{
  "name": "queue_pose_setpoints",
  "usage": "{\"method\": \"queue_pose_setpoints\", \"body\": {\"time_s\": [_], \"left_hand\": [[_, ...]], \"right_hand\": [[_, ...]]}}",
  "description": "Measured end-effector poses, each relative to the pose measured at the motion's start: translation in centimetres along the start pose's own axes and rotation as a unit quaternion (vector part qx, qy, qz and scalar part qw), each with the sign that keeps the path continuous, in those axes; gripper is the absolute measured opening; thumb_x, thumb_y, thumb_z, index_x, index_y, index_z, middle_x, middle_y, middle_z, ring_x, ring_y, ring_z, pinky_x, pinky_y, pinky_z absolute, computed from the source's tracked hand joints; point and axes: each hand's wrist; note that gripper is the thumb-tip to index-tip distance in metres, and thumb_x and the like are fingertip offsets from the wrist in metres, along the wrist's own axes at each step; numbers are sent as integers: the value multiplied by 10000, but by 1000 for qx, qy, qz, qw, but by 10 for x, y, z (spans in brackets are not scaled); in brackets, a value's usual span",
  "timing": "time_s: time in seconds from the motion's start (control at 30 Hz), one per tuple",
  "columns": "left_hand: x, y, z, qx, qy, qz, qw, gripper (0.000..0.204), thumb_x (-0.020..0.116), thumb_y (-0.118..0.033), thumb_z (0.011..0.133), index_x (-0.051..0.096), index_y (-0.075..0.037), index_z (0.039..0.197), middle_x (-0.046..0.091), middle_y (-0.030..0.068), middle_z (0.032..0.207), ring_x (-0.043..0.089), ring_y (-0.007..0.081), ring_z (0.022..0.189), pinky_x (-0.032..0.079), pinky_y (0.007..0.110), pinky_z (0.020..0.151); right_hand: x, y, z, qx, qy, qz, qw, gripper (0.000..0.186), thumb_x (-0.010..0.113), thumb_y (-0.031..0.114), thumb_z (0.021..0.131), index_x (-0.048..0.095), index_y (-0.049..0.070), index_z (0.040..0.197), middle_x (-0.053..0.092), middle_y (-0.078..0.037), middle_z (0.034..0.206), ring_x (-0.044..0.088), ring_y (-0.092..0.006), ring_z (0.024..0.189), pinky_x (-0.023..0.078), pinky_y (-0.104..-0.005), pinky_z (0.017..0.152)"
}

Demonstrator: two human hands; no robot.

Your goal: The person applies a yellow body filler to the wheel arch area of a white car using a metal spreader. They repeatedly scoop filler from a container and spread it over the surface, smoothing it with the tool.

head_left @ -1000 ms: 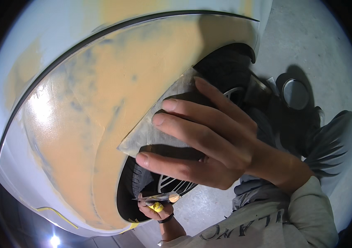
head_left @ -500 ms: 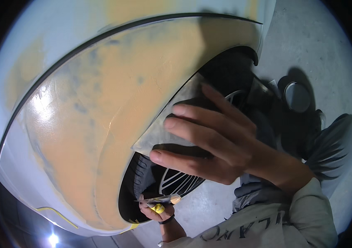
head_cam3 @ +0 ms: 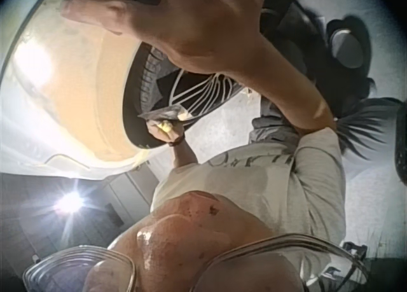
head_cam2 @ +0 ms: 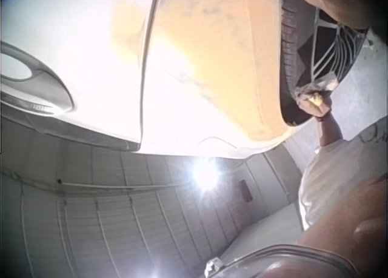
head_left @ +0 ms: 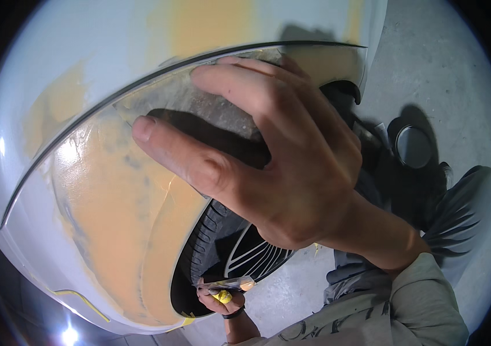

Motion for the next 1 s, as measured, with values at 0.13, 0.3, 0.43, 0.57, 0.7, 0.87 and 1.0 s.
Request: {"method": "queue_pose_setpoints", "body": {"time_s": [0.13,0.3,0.43,0.57,0.7,0.87,1.0], "left_hand": [[2,-9,5,6,-23,51,998,566,499,-544,1027,592,14,1061,633,140,939,600,268,797,490,380,771],[7,-26,19,-16,-19,-49,998,416,567,-441,1009,591,-26,1020,643,111,855,600,269,706,470,376,709],[6,-30,24,-11,-12,-61,998,389,581,-429,1008,562,-41,980,620,84,816,591,234,689,457,362,691],[2,-26,21,-18,5,-34,999,429,548,-439,1033,568,-10,1041,624,117,895,593,258,749,467,373,732],[2,-21,17,-31,-17,-15,999,539,484,-511,1043,577,19,1067,602,138,947,573,267,808,462,373,758],[9,-24,20,-37,-34,-8,999,581,426,-559,1042,557,3,980,557,109,852,530,220,723,433,325,670],[10,-27,24,-21,-48,14,999,600,406,-578,1046,557,-3,970,563,113,843,537,212,712,435,322,671]], "right_hand": [[13,-9,2,-101,-91,-51,989,150,750,276,899,766,157,990,654,-99,1013,689,-269,934,581,-532,823],[-4,6,-20,-54,-2,20,998,136,781,284,861,771,174,940,676,-84,1024,710,-274,981,561,-613,884],[-28,16,-47,-2,79,65,995,178,840,326,818,788,210,943,710,-55,1056,727,-241,1038,517,-664,1005],[-42,13,-57,9,114,85,990,188,860,338,810,809,246,967,729,-33,1083,734,-224,1067,413,-696,1156],[-63,6,-52,-1,173,71,982,272,843,310,843,811,341,1111,734,-13,1137,744,-212,1067,470,-628,1149],[-91,-5,-41,24,198,27,980,313,809,296,868,796,365,1173,706,-28,1186,728,-233,1118,515,-588,1124],[-81,-22,-26,54,187,-5,981,336,819,320,848,792,351,1181,671,-57,1222,709,-258,1140,572,-537,1057]]}}
Point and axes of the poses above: each hand's wrist, its own z-axis towards the middle knuckle, its own x-axis out of the palm, y = z × x
